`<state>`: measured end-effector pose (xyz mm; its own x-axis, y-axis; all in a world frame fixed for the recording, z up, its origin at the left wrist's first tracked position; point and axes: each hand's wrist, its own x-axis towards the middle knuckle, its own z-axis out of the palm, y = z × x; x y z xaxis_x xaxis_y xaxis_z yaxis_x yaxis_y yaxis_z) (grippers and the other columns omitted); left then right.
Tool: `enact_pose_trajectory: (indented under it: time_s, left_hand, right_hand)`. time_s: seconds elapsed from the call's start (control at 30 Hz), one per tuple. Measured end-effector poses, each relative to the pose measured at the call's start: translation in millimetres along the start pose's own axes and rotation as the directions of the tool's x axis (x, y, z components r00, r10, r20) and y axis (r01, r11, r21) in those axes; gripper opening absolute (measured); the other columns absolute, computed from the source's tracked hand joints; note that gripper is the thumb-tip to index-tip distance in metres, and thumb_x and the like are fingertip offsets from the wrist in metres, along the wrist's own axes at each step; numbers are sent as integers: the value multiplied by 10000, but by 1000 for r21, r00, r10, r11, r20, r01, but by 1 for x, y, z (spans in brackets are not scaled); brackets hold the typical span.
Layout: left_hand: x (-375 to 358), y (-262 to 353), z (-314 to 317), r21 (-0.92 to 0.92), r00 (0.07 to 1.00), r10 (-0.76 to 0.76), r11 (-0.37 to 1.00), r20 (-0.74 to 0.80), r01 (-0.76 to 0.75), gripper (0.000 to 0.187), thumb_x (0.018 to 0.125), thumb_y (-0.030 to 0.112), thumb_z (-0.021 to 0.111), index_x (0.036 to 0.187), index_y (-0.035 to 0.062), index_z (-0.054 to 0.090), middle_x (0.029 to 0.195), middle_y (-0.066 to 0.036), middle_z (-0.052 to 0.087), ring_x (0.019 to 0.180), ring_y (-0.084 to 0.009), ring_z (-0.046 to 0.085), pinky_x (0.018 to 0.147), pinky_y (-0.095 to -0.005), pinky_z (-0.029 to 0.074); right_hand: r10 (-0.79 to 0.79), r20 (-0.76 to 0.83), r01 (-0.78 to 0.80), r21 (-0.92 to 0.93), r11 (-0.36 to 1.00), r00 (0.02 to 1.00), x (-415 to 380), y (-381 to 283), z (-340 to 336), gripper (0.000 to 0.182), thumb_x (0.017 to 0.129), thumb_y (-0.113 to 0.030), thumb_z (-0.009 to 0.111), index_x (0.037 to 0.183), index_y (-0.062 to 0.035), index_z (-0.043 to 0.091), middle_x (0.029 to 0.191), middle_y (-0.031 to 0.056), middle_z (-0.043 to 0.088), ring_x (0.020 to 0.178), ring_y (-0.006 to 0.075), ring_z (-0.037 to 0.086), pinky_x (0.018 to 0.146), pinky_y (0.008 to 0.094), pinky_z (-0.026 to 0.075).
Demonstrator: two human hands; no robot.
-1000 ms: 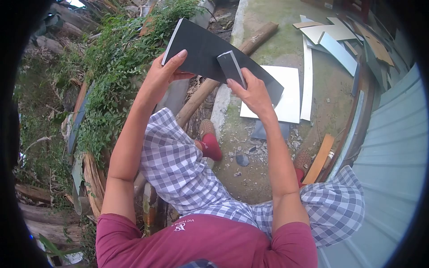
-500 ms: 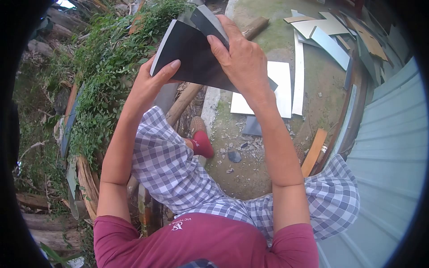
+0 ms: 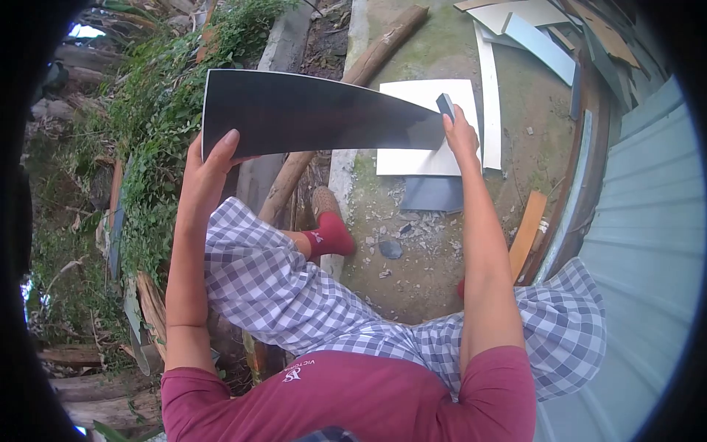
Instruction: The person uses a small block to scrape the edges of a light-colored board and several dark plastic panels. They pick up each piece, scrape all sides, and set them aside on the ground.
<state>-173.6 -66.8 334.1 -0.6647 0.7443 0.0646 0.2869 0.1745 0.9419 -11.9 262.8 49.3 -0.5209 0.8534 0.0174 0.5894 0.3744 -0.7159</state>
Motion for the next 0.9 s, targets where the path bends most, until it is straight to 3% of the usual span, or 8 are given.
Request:
enact_pose_trajectory:
  time_s: [0.2, 0.27, 0.3, 0.37, 0.53, 0.6, 0.8, 0.9]
  left_hand:
    - [4, 11, 9, -57, 998, -31, 998, -46, 29, 406, 881, 223, 537, 1146, -80, 478, 1079, -179, 566, 962, -256, 596, 823, -394, 507]
    - [8, 15, 11, -79, 998, -27, 997, -57, 22, 417, 882, 238, 532, 1140, -86, 479, 1078, -181, 565, 961, -260, 597, 816, -398, 511]
    - [11, 12, 10, -86, 999, -16, 996, -49, 12, 430, 884, 256, 527, 1141, -86, 477, 1074, -182, 565, 961, -261, 597, 815, -398, 512]
    - [14, 10, 8, -84, 999, -14, 996, -52, 9, 433, 884, 261, 527, 1142, -83, 476, 1072, -181, 566, 960, -259, 597, 815, -399, 513]
    - [16, 11, 10, -99, 998, -25, 995, -62, 18, 427, 891, 290, 526, 1127, -63, 481, 1056, -169, 577, 949, -249, 603, 816, -399, 513]
    - [14, 13, 11, -105, 997, -28, 994, -75, 20, 434, 895, 309, 521, 1124, -58, 484, 1040, -164, 584, 937, -247, 609, 817, -396, 512]
    - [14, 20, 14, -133, 994, -60, 990, -95, 47, 484, 903, 390, 497, 1099, -52, 498, 987, -154, 606, 895, -245, 626, 820, -383, 511]
    - [16, 21, 14, -137, 991, -80, 988, -107, 65, 501, 899, 417, 497, 1078, -51, 510, 977, -152, 610, 885, -239, 629, 818, -378, 512]
  right_hand:
    - [189, 64, -168, -246, 954, 980, -3, 108, 48, 507, 869, -412, 466, 1294, -147, 387, 1016, 230, 607, 964, 423, 566, 812, 475, 446]
    - [147, -82, -149, -21, 989, 986, -3, 143, 84, 417, 901, -344, 453, 1218, -74, 437, 793, 134, 624, 603, 250, 604, 576, 362, 486]
    - [143, -81, -145, -13, 989, 986, -10, 133, 83, 417, 901, -344, 453, 1218, -74, 437, 793, 134, 624, 603, 250, 604, 576, 362, 486]
    - [432, 74, -404, 521, 752, 899, -36, 98, 72, 392, 902, -319, 448, 1131, -1, 439, 766, 140, 621, 570, 207, 584, 498, 337, 465]
    - [444, -46, -288, 702, 651, 895, -53, -3, 41, 336, 911, -263, 453, 1107, 4, 401, 705, 79, 572, 488, 116, 483, 421, 264, 398]
    - [268, -170, -56, 742, 668, 948, -52, -53, 15, 331, 919, -259, 448, 1112, 7, 399, 726, 70, 559, 512, 102, 477, 448, 251, 407]
    - [-110, -242, 254, 714, 653, 964, -81, -184, -48, 399, 926, -347, 465, 1113, 3, 424, 714, 65, 570, 531, 86, 491, 492, 244, 423]
    - [-305, -221, 376, 597, 709, 926, -116, -234, -60, 366, 906, -340, 496, 1068, -13, 467, 807, 161, 607, 762, 305, 619, 662, 378, 470]
